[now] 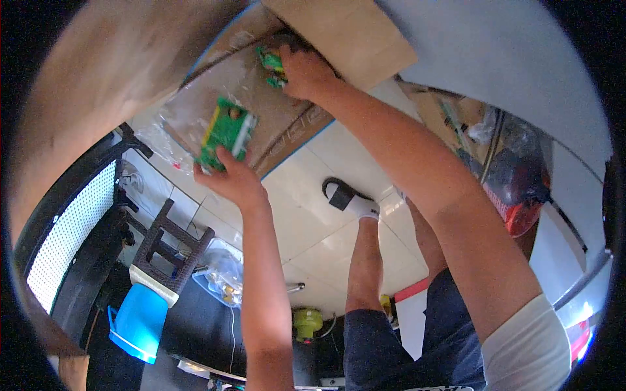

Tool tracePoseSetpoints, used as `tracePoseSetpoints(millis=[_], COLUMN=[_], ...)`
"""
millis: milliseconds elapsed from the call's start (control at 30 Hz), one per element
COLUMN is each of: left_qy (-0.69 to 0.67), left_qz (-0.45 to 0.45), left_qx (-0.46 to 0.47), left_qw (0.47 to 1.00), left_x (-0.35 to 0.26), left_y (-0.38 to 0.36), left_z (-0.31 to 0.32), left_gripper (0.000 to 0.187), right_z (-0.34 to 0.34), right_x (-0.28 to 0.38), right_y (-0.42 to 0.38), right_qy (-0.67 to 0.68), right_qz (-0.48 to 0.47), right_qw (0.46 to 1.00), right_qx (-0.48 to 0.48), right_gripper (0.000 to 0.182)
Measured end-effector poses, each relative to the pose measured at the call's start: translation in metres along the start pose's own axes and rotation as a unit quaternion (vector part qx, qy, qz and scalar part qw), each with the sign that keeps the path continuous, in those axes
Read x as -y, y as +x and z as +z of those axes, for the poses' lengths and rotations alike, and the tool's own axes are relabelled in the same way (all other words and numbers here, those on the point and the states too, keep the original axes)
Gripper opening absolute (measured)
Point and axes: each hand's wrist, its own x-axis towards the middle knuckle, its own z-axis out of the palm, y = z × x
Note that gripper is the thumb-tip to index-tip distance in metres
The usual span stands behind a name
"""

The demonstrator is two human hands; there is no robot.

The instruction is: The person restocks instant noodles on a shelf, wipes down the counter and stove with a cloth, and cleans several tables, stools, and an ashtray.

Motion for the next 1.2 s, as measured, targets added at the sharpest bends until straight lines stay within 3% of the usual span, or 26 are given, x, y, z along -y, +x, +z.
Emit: tracePoseSetpoints(millis=[100, 133, 167, 233, 300, 333, 367, 433, 500, 600, 700, 800, 933, 967, 1033, 1100, 1200], left_qy=[0.014, 0.005, -0.001, -0.021, -0.044, -0.08, -0.12, -0.24, -0.321, -0.318, -0.317, -0.384, -0.42, -0.416, -0.407, -0.396, -0.373], left_qz=[0.013, -0.041, -0.096, -0.183, -0.246, -0.268, -0.282, -0.27, -0.253, -0.281, -0.275, -0.226, -0.222, -0.222, -0.22, -0.196, -0.192], left_qx=[0.037, 0.038, 0.041, 0.051, 0.06, 0.079, 0.104, 0.162, 0.256, 0.306, 0.332, 0.4, 0.393, 0.392, 0.393, 0.364, 0.334], left_qw=[0.999, 0.998, 0.995, 0.982, 0.966, 0.957, 0.946, 0.918, 0.876, 0.852, 0.844, 0.801, 0.787, 0.79, 0.795, 0.82, 0.844], left_x=[-0.01, -0.017, -0.025, -0.045, -0.075, -0.087, -0.109, -0.194, -0.252, -0.345, -0.415, -0.461, -0.504, -0.512, -0.531, -0.554, -0.564], left_y=[-0.038, -0.047, -0.058, -0.076, -0.095, -0.105, -0.116, -0.16, -0.199, -0.257, -0.304, -0.334, -0.351, -0.351, -0.348, -0.35, -0.343], left_z=[-0.02, -0.02, -0.021, -0.016, -0.012, -0.017, -0.018, -0.009, -0.016, -0.028, -0.033, -0.021, -0.01, -0.011, -0.011, -0.015, -0.029], left_gripper=[0.06, 0.057, 0.055, 0.048, 0.041, 0.042, 0.043, 0.051, 0.055, 0.052, 0.051, 0.055, 0.059, 0.058, 0.056, 0.054, 0.054], right_z=[-0.031, -0.042, -0.053, -0.084, -0.09, -0.108, -0.142, -0.18, -0.253, -0.37, -0.459, -0.528, -0.596, -0.605, -0.629, -0.671, -0.727], right_x=[0.016, 0.021, 0.027, 0.055, 0.079, 0.09, 0.106, 0.129, 0.155, 0.171, 0.162, 0.155, 0.152, 0.148, 0.151, 0.162, 0.152], right_y=[-0.037, -0.048, -0.063, -0.106, -0.157, -0.188, -0.218, -0.274, -0.328, -0.389, -0.427, -0.44, -0.448, -0.444, -0.432, -0.42, -0.357], right_qy=[0.118, 0.287, 0.446, 0.473, 0.354, 0.362, 0.372, 0.316, 0.243, 0.269, 0.315, 0.347, 0.379, 0.361, 0.54, 0.594, 0.594], right_qz=[0.009, 0.055, 0.1, 0.134, -0.051, 0.039, 0.069, -0.053, -0.089, -0.105, -0.185, -0.237, -0.243, -0.29, -0.164, -0.097, -0.103], right_qw=[0.992, 0.955, 0.881, 0.864, 0.919, 0.93, 0.926, 0.942, 0.948, 0.939, 0.919, 0.899, 0.891, 0.877, 0.822, 0.773, 0.752], right_qx=[-0.036, 0.042, 0.121, 0.103, -0.164, -0.054, -0.004, -0.098, -0.185, -0.184, -0.151, -0.121, -0.059, -0.128, -0.077, -0.2, -0.266], right_gripper=[0.06, 0.059, 0.059, 0.073, 0.084, 0.092, 0.089, 0.082, 0.083, 0.083, 0.079, 0.067, 0.061, 0.058, 0.048, 0.038, 0.033])
